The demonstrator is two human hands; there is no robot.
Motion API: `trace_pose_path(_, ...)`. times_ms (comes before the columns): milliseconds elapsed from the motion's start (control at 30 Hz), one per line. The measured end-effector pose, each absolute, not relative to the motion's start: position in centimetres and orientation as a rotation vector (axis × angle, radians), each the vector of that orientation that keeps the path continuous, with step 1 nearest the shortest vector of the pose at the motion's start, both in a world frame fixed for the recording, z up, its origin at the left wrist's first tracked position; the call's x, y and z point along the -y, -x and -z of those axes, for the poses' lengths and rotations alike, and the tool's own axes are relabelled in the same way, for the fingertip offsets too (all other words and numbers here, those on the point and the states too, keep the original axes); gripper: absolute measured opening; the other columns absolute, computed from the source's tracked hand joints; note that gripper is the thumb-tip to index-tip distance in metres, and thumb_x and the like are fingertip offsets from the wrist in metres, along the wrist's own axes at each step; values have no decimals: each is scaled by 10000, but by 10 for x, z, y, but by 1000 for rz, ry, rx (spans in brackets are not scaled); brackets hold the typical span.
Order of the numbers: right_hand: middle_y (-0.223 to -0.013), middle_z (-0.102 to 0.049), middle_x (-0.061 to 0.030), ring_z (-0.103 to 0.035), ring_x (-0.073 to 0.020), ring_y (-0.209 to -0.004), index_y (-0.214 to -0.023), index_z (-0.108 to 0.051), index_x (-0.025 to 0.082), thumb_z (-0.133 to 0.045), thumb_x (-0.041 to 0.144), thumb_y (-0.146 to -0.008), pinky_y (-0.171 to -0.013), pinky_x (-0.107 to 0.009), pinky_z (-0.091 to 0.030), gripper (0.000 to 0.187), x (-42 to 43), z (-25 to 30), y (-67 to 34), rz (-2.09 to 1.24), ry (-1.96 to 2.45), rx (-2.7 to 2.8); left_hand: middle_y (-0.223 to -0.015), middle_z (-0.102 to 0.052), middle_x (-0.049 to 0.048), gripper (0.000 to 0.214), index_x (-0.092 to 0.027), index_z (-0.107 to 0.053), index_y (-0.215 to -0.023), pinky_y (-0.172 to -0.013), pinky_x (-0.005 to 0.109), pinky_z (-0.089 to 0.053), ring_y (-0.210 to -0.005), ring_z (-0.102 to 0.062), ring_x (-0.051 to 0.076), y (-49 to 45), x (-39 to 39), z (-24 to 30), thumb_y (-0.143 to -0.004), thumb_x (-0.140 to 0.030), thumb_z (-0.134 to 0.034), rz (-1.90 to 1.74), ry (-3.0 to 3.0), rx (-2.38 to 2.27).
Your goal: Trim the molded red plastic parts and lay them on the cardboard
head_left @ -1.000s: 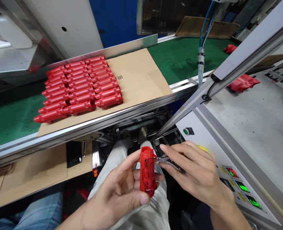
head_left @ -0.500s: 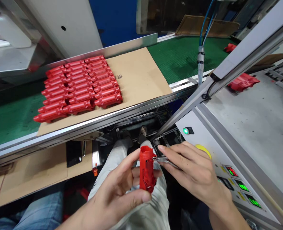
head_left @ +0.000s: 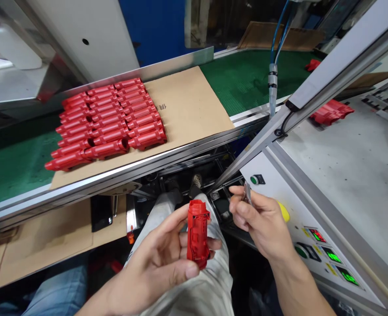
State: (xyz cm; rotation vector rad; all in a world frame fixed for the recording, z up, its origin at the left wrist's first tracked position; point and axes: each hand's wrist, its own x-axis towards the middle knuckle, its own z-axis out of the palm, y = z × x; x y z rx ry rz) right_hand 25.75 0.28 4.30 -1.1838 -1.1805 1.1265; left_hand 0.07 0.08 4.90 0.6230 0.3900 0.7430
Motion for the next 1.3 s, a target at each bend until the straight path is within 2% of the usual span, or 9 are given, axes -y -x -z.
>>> trace_pose_path(100, -1035, -768, -20, -716, -138, -843, -1314, -804, 327, -827, 316, -991, -716, -260, -590, 324, 0, -53, -259, -1004, 1283, 1417, -1577, -667, 101, 737, -412, -568, -1595, -1138, 456, -606, -1330, -744, 337, 1, -2, -53, -968, -88, -782, -713, -606, -391)
trace_pose_path(167, -1108, -777, -38, -732, -153, -953, -1352, -791, 304, -840, 229, -971, -821, -278, -607, 392, 3, -62, -259, -798, 1280, 1613, -1568, -672, 82, 731, -424, -568, -1590, -1158, 460, -594, -1331, -743, 330, 2, -2, -54, -971, -102, -784, -705, -597, -372)
trace_pose_path(267, -1143, -773, -64, -718, -163, -994, -1398, -759, 236, -817, 118, -964, -862, -307, -596, 454, 5, -74, -258, -551, 1196, 1801, -1544, -691, 68, 733, -425, -554, -1598, -1160, 430, -589, -1351, -731, 316, 3, -1, -54, -976, -108, -779, -684, -576, -336)
trace_pose_path(467, -1176, -774, -104, -665, -205, -965, -1430, -712, 158, -832, 55, -925, -844, -382, -574, 529, 1, -84, -268, -314, 1099, 2093, -1588, -656, 77, 755, -434, -534, -1609, -1122, 396, -588, -1341, -734, 325, 5, 0, -51, -966, -142, -801, -653, -572, -319)
trace_pose_path(667, -1158, -766, -94, -663, -213, -967, -1430, -700, 163, -806, 82, -965, -860, -403, -554, 484, 0, -90, -274, -235, 1121, 2220, -1435, -752, 64, 771, -490, -527, -1600, -1049, 342, -587, -1312, -748, 293, 8, 1, -52, -965, -155, -809, -601, -583, -329)
trace_pose_path(833, -1130, -756, -90, -651, -215, -949, -1451, -689, 185, -792, 73, -972, -815, -397, -543, 503, -2, -97, -279, -225, 1106, 2284, -1310, -805, 67, 769, -495, -518, -1604, -1043, 366, -577, -1269, -758, 286, 11, 0, -51, -961, -210, -829, -558, -612, -333)
trace_pose_path(967, -1143, -755, -85, -646, -214, -947, -1461, -678, 193, -771, 60, -977, -821, -395, -551, 511, -6, -103, -284, -214, 1102, 2350, -1341, -787, 97, 765, -395, -489, -1644, -984, 355, -573, -1209, -766, 283, 10, 0, -51, -970, -243, -815, -552, -624, -300)
trace_pose_path(1067, -1128, -764, -72, -656, -212, -950, -1454, -676, 201, -747, 60, -991, -834, -389, -562, 489, -9, -108, -286, -214, 1084, 2399, -1263, -791, 118, 793, -312, -469, -1665, -954, 337, -569, -1123, -776, 249, 8, 0, -52, -958, -237, -822, -579, -598, -238)
trace_pose_path(1300, -1133, -781, -71, -626, -221, -933, -1447, -658, 212, -710, 56, -1019, -840, -406, -557, 458, -14, -119, -288, -184, 1043, 2502, -1156, -826, 123, 799, -319, -475, -1668, -951, 352, -594, -1078, -797, 241, 14, -5, -52, -961, -232, -839, -498, -577, -266)
